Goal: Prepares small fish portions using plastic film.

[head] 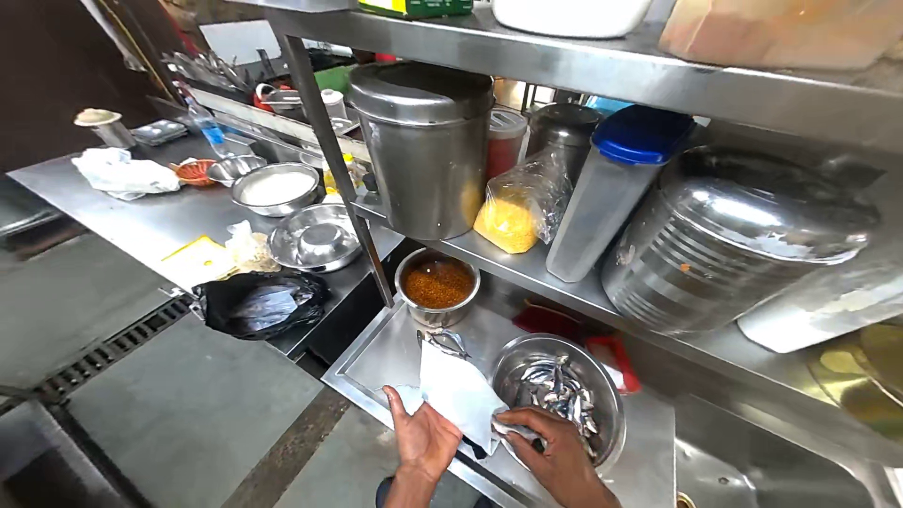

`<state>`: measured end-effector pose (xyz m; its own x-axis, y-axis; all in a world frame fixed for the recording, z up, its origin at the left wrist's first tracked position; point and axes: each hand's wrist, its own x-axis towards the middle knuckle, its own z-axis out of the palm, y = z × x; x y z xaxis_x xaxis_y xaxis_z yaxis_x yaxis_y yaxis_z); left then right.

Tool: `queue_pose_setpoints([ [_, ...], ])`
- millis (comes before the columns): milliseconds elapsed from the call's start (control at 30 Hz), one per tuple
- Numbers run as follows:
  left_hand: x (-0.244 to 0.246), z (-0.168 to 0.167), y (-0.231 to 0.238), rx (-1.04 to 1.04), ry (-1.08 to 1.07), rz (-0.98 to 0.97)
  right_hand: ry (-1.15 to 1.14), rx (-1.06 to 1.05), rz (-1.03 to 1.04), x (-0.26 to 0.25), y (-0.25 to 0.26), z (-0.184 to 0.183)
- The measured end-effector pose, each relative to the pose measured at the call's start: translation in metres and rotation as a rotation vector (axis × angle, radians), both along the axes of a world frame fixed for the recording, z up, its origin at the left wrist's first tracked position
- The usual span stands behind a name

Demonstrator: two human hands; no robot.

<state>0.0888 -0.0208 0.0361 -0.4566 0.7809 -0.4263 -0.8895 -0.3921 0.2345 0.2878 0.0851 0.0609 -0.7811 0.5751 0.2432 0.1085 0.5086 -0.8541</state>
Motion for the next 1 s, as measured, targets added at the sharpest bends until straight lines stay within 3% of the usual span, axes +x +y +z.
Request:
queue_pose_setpoints([
  [133, 0.011, 0.002, 0.003, 0.007, 0.044, -0.101, 0.058, 0.288, -0.151, -0.026, -0.015, -0.009],
  [233, 0.016, 0.002, 0.005, 0.022, 0.045, -0.11, -0.05, 0.324, -0.272, -0.025, -0.019, -0.012],
  [333, 0.013, 0.001, 0.001, 0.051, 0.022, -0.082, -0.205, 0.209, -0.305, -0.014, -0.015, -0.013],
  [533, 0.024, 0.001, 0.005, 0.033, -0.015, -0.047, -0.149, -0.293, -0.277, -0.023, -0.021, -0.025],
  [733, 0.024, -0.009, 0.006, 0.02, -0.005, -0.012, -0.163, -0.091, -0.35, -0.019, -0.013, -0.027],
  [900, 0.025, -0.008, 0.01, 0.042, -0.021, -0.021, -0.008, -0.338, -0.348, -0.016, -0.004, -0.006],
  [1000, 0.031, -0.006, 0.013, 0.085, -0.027, -0.059, 0.095, -0.268, -0.407, -0.029, -0.007, -0.016],
])
